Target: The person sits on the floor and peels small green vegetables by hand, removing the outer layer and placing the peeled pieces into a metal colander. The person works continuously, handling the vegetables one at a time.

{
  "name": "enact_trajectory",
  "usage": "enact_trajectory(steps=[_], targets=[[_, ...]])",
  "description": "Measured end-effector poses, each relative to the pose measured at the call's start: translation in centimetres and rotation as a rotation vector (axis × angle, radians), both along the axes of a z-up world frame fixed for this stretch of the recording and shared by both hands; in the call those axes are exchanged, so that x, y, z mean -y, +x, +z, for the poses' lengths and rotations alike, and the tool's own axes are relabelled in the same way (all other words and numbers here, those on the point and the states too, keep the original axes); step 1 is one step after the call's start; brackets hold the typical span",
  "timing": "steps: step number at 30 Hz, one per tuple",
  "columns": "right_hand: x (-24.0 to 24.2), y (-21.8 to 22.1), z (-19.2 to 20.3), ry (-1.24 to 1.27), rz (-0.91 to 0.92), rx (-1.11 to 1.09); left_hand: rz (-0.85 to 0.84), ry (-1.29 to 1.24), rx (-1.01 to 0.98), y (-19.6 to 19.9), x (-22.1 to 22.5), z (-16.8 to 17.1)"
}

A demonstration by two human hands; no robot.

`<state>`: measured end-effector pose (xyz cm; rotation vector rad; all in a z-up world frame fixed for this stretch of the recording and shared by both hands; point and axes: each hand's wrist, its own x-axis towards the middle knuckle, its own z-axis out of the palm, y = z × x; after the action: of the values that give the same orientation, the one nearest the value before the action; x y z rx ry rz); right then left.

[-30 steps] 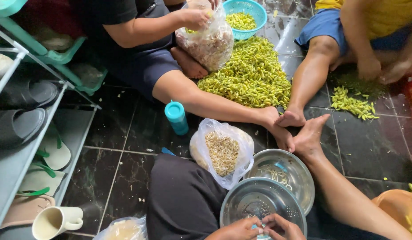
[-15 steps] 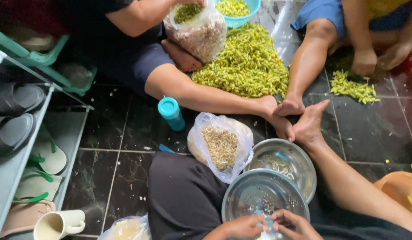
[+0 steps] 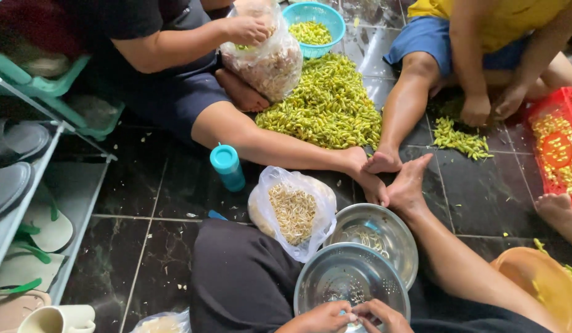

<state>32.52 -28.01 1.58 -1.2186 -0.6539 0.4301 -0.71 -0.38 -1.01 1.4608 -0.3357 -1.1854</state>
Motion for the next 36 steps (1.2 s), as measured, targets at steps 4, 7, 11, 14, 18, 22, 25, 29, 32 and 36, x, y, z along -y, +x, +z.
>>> enact_trajectory(steps=[4,7,11,14,18,22,25,29,32,36], targets=[[-1.9,-2.3,4.4,0.640,-0.095,-1.260,0.018,-0.187,-0.124,0.4,-1.2,2.0],[0.2,0.2,-0.6,0.479,0.025,-0.726,0.040,-0.308,-0.352,1.0,-2.4,3.8],[3.4,2.8,-7.0,-1.096,-0.408,0.838,0.087,-0.356,-0.364,1.5,-1.9,2.8],[2.1,1.5,-5.2,-0.460,-0.264,0.320,0.121,-0.393,-0.388,1.2,-1.4,1.6],[1.9,3.3,-6.0,-0.519,-0.213,0.520,0.165,-0.437,-0.429,0.6,-1.3,2.4],[0.2,1.1,-1.3,0.465,0.088,-0.685,0.143,-0.296,-0.284,1.0,-2.3,6.1],[0.2,1.5,-1.7,0.475,0.076,-0.745,0.159,-0.328,-0.344,1.2,-2.6,7.2],[-0.2,1.9,-1.9,0.413,0.049,-0.506,0.352,-0.423,-0.210,0.1,1.9,-4.3],[-0.2,0.2,0.7,0.670,0.210,-1.090,0.408,-0.388,-0.155,0.3,1.6,-3.5],[-3.9,-9.3,7.8,0.235,-0.578,-1.110,0.312,-0.330,-0.179,-0.2,0.3,0.7]])
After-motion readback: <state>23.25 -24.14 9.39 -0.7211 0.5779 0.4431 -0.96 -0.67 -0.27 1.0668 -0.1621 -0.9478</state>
